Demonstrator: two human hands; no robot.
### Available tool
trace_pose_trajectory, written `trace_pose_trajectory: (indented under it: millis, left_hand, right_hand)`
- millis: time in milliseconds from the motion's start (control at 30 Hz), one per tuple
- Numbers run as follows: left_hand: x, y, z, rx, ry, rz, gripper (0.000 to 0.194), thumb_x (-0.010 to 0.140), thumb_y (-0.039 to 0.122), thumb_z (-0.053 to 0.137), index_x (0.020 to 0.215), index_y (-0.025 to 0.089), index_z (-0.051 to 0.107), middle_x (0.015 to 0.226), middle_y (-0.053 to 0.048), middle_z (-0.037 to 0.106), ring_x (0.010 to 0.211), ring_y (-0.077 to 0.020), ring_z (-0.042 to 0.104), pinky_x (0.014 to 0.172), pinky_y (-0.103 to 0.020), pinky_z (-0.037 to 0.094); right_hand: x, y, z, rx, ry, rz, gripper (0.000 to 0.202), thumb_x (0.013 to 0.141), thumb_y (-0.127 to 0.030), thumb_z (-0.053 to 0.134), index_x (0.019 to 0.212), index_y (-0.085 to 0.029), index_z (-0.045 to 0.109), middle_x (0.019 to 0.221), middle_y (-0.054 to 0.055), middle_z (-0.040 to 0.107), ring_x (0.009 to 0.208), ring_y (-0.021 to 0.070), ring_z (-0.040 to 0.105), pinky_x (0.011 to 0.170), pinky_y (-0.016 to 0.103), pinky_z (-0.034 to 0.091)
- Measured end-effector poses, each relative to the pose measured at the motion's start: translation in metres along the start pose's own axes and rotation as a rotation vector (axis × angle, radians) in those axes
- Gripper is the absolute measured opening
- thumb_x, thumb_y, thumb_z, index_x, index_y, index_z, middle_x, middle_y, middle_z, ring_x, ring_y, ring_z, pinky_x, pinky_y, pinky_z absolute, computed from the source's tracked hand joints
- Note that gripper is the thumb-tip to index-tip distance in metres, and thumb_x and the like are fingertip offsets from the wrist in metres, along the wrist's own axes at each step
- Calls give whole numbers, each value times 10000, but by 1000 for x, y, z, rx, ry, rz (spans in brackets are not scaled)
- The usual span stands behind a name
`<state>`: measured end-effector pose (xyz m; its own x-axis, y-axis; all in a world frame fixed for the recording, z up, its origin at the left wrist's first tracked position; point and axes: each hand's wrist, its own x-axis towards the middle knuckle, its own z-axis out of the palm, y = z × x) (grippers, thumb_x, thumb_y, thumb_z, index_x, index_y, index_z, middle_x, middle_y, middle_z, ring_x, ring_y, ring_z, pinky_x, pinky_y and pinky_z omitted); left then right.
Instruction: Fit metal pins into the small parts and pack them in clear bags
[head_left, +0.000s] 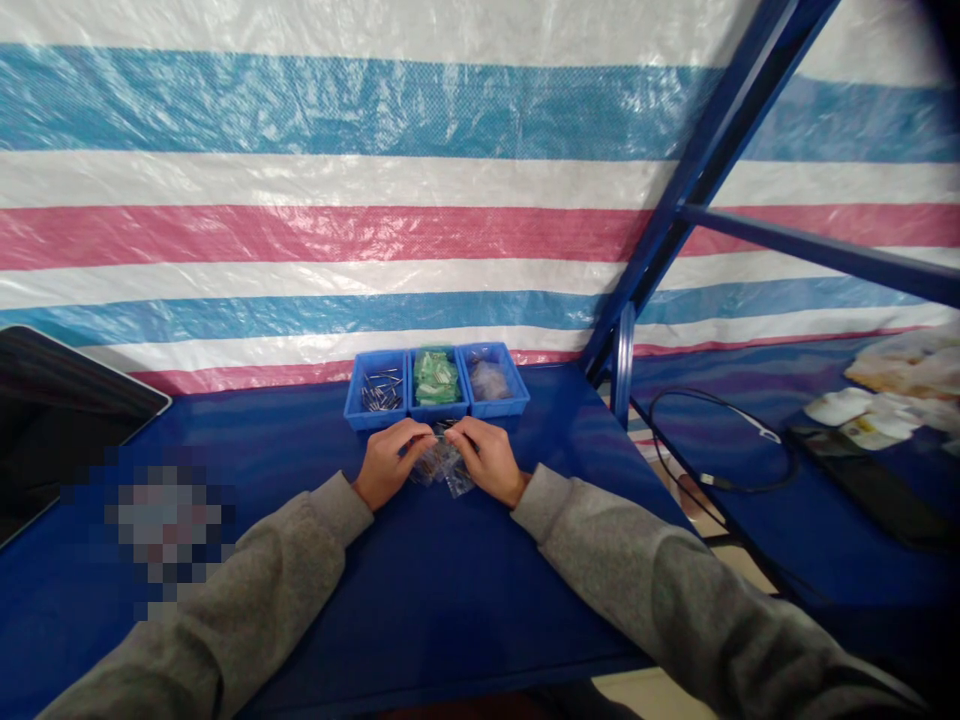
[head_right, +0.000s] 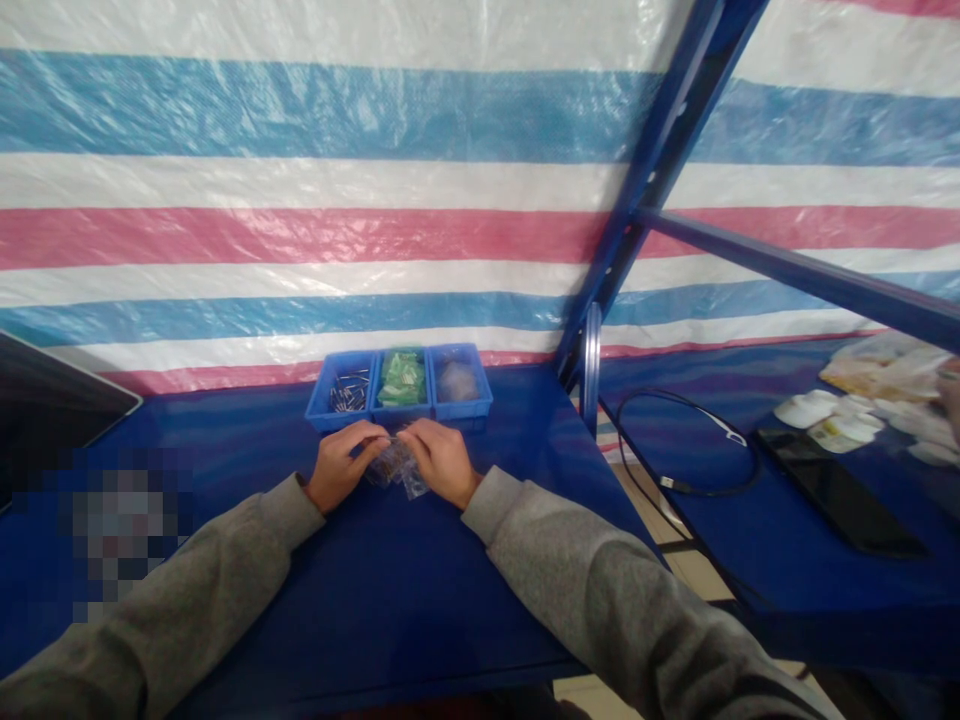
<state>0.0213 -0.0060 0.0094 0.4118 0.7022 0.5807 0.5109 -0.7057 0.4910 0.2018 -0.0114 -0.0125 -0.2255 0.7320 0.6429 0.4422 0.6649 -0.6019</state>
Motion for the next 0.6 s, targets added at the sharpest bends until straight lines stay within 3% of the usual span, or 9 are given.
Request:
trace_pose_trajectory:
  millis: [333,500,600]
  left_hand:
    - [1,-1,-2,74,-18,-51,366,905,293,422,573,162,502,539,19,515,523,-93,489,571,-222,378]
    - [1,-1,-2,75,-30,-40,394,909,303,409,548,163,484,509,27,493,501,-89,477,559,-218,372]
    - [1,0,-3,51,-43,-37,326,903,301,426,635,160,543,568,18,544,546,-94,515,586,-215,395]
  right_hand:
    - [2,-7,-3,38,-27,-28,169,896,-276,466,915,-187,609,776,40,610,695,144,570,667,254,453]
    - [2,-5,-2,51,-38,-39,187,911,-266,432,889,-189,602,791,43,611,730,146,575,697,257,452]
    - [1,-3,-1,52,-21,-32,197,915,-263,422,871,-187,598,786,43,611,732,146,579,708,258,450]
